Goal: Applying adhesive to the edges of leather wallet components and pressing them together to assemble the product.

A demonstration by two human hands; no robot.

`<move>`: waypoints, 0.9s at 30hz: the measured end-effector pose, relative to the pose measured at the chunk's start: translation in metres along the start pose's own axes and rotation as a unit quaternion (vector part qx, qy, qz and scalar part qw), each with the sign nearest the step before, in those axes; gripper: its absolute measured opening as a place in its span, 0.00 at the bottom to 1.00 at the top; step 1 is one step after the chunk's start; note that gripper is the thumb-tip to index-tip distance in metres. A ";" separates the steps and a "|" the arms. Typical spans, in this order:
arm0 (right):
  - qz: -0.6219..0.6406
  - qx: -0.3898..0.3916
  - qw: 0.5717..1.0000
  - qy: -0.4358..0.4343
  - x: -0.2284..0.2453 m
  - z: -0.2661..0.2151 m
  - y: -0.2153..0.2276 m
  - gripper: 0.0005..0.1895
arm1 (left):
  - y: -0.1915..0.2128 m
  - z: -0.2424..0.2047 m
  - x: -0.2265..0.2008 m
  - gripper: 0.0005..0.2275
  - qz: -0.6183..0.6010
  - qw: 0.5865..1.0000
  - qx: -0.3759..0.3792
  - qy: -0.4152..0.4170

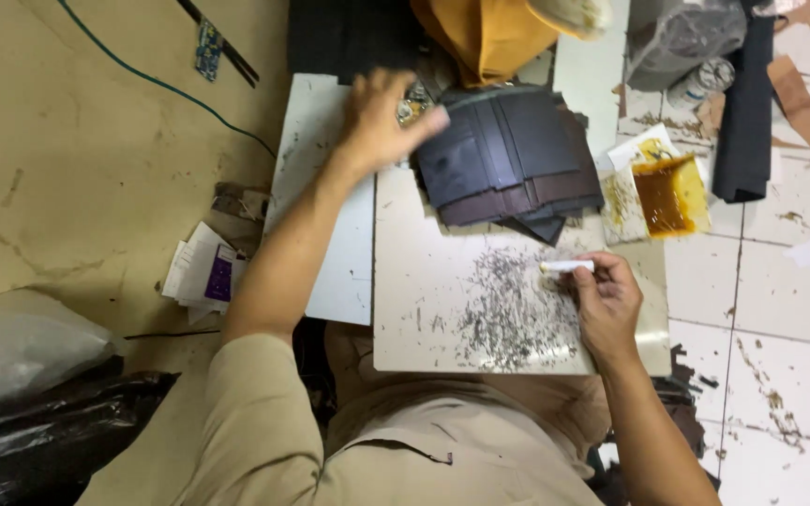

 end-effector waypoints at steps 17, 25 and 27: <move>-0.216 -0.116 0.950 0.191 0.072 0.029 0.078 0.09 | 0.098 -0.055 -0.151 0.19 -0.183 0.971 0.128 -0.090; -0.382 0.015 0.886 0.262 0.105 0.106 0.076 0.07 | 0.198 -0.119 -0.229 0.09 -0.137 0.970 0.155 -0.124; -0.446 0.022 0.849 0.284 0.097 0.113 0.073 0.06 | 0.169 -0.127 -0.209 0.13 -0.135 0.964 0.214 -0.074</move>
Point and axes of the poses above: each hand's wrist, its own z-axis towards the middle knuckle, its own y-axis out of the back of the hand, x = y × z, the point moved 7 cm from there along z, towards the middle knuckle
